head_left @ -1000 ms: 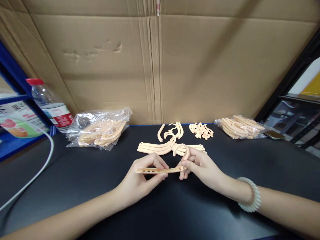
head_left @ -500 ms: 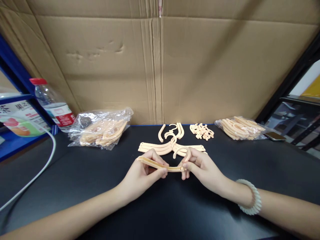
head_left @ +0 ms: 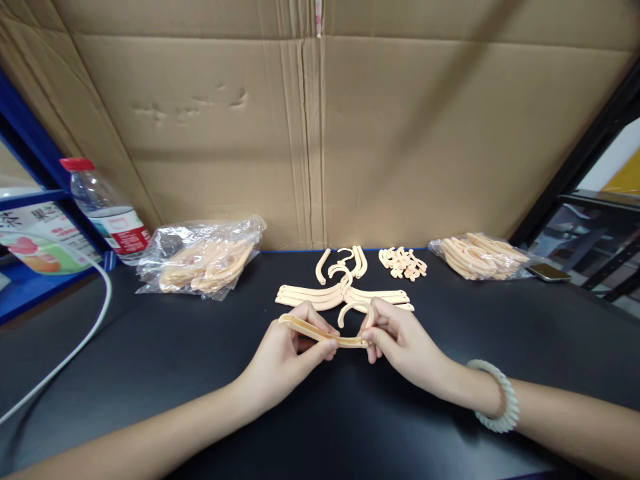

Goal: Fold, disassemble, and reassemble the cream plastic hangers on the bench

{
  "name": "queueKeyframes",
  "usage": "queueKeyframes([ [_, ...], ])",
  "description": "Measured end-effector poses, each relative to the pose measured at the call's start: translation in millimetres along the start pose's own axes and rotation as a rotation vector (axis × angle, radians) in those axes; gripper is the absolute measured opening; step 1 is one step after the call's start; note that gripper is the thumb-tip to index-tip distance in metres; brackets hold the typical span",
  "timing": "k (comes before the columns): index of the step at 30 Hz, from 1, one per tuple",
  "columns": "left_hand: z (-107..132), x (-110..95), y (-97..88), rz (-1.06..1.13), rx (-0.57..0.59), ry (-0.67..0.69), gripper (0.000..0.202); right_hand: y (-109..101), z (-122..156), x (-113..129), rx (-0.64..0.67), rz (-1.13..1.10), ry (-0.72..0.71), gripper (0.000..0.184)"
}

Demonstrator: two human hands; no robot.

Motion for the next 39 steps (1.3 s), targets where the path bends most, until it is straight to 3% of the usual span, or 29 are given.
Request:
queueKeyframes([
  [9, 1, 1, 2.6, -0.020, -0.016, -0.024, 0.019, 1, 3, 6, -0.010, 0.128, -0.033, 0.012],
  [17, -1, 3, 1.4, 0.048, -0.098, -0.090, 0.027, -3, -1, 3, -0.060, 0.006, -0.010, 0.014],
  [22, -1, 6, -2.3, 0.086, -0.156, -0.140, 0.027, -1, -3, 2, -0.012, -0.140, 0.002, 0.027],
  [29, -2, 13, -9.6, 0.182, -0.222, -0.192, 0.032, -6, -6, 1, -0.028, -0.141, -0.004, 0.031],
  [35, -2, 10, -6.2, 0.214, -0.194, -0.170, 0.034, -3, -7, 1, 0.000, -0.189, 0.011, 0.029],
  [39, -1, 7, 8.1, 0.214, -0.046, -0.139, 0.032, 6, -5, -1, 0.031, -0.246, 0.036, 0.027],
])
Point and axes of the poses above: each hand's wrist, its own z-axis away from the middle knuckle, its own y-axis out of the palm, x = y × z, the point moved 6 cm from there along -z, towards the middle knuckle, and after that the axes turned 1 degree about -y, right-handed, at the moved point
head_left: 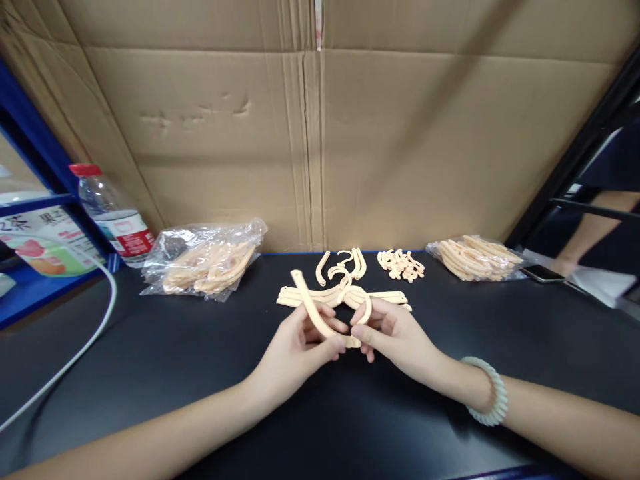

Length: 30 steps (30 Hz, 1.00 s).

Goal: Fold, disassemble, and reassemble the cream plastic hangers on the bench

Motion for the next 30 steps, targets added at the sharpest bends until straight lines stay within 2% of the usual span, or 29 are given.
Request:
queueKeyframes([
  [3, 1, 1, 7.7, -0.028, 0.101, -0.012, 0.022, 3, 1, -2, 0.007, -0.020, 0.026, 0.029],
  [5, 2, 1, 4.9, -0.016, 0.069, -0.042, 0.022, -2, -1, 3, -0.001, 0.020, -0.008, 0.028],
  [7, 2, 1, -0.4, 0.009, 0.002, -0.078, 0.025, -17, -8, 15, -0.046, 0.131, -0.098, 0.025],
  [9, 2, 1, -3.6, 0.027, -0.034, -0.096, 0.027, -39, -19, 31, -0.133, 0.343, -0.231, 0.023],
  [11, 2, 0, -4.6, 0.034, -0.039, -0.093, 0.028, -58, -35, 46, -0.181, 0.687, -0.374, 0.016],
  [13, 2, 0, -5.3, 0.041, -0.043, -0.088, 0.029, -65, -53, 49, -0.055, 1.155, -0.457, 0.017],
  [15, 2, 0, -6.0, 0.052, -0.046, -0.093, 0.030, -72, -71, 44, 0.075, 1.274, -0.448, 0.019],
  [17, 2, 0, -6.5, 0.067, -0.046, -0.104, 0.032, -74, -83, 36, 0.190, 1.326, -0.422, 0.023],
  [20, 2, -2, -7.0, 0.089, -0.042, -0.116, 0.034, -71, -93, 28, 0.285, 1.386, -0.393, 0.022],
  [23, 2, -2, -7.2, 0.116, -0.038, -0.123, 0.034, -67, -97, 24, 0.325, 1.429, -0.382, 0.014],
  [26, 2, -2, -6.9, 0.129, -0.032, -0.126, 0.033, -65, -98, 20, 0.358, 1.440, -0.384, 0.015],
  [30, 2, -2, -7.2, 0.140, -0.027, -0.123, 0.033, -69, -96, 24, 0.315, 1.402, -0.401, 0.015],
])
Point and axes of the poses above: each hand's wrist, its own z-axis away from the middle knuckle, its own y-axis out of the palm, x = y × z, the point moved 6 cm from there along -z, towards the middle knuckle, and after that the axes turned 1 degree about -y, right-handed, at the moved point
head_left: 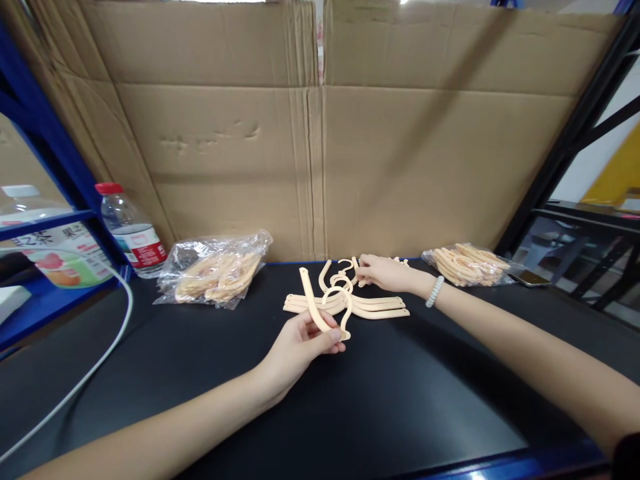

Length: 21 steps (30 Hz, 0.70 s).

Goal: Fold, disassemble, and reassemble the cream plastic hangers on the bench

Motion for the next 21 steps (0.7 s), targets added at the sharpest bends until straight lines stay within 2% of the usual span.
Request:
queueKeyframes([
  [3, -1, 1, -0.6, 0.020, 0.014, -0.002, 0.035, -17, 10, 2, -0.103, -0.032, 0.047, 0.016],
  [5, -1, 2, -0.9, 0.022, 0.025, 0.002, 0.034, -34, 21, 8, -0.233, -0.092, 0.106, 0.018],
  [8, -1, 2, -0.9, 0.002, 0.035, 0.015, 0.031, -54, 44, 20, -0.498, -0.416, 0.247, 0.017],
  [11, -2, 2, -0.7, -0.015, 0.027, 0.019, 0.030, -51, 60, 39, -0.604, -0.839, 0.342, 0.019],
  [14, -2, 2, -0.7, -0.016, 0.017, 0.016, 0.029, -40, 67, 58, -0.629, -1.150, 0.370, 0.021],
  [21, -4, 3, -2.4, -0.049, 0.015, 0.041, 0.024, -11, 65, 83, -0.482, -1.612, 0.373, 0.024],
])
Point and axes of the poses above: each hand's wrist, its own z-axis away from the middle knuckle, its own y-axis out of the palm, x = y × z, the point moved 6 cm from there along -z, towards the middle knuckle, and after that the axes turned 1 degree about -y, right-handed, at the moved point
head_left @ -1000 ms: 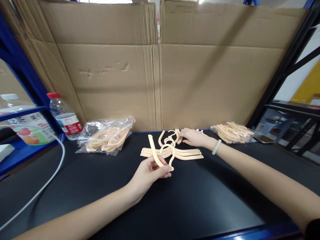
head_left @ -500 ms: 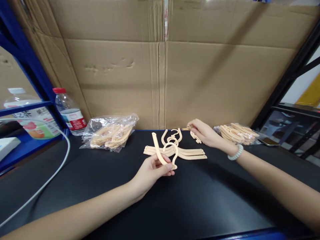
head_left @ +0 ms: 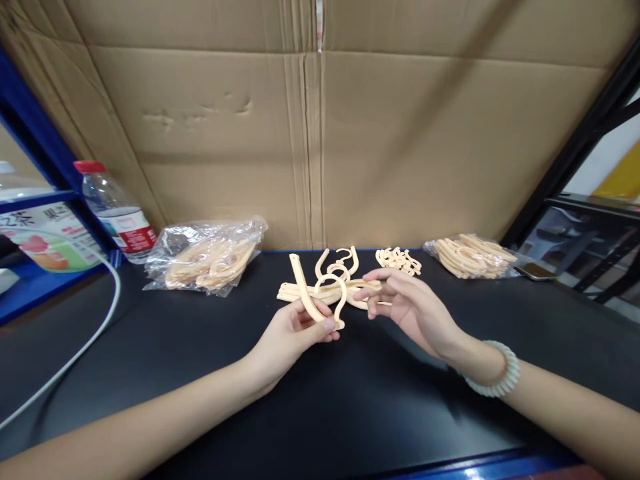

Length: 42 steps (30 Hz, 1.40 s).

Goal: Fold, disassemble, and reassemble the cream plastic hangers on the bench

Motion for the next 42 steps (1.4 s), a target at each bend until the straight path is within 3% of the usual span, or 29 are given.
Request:
queueKeyframes([
  [5, 0, 0, 0.4, -0.007, 0.007, 0.026, 0.023, 3, 4, -19, -0.027, 0.023, 0.102, 0.021],
  [14, 0, -3, 3.1, -0.096, 0.049, 0.047, 0.019, 9, 6, -43, 0.033, 0.025, 0.153, 0.035],
  [19, 1, -5, 7.1, -0.175, 0.054, 0.077, 0.018, 10, 7, -40, 0.055, 0.123, 0.126, 0.023],
  [33, 1, -2, 10.8, -0.134, 0.090, 0.080, 0.014, 20, 8, -40, 0.148, 0.177, 0.114, 0.021],
  [42, 4, 3, 7.0, -0.107, -0.020, 0.062, 0.023, 20, 6, -41, 0.119, 0.200, 0.071, 0.015],
])
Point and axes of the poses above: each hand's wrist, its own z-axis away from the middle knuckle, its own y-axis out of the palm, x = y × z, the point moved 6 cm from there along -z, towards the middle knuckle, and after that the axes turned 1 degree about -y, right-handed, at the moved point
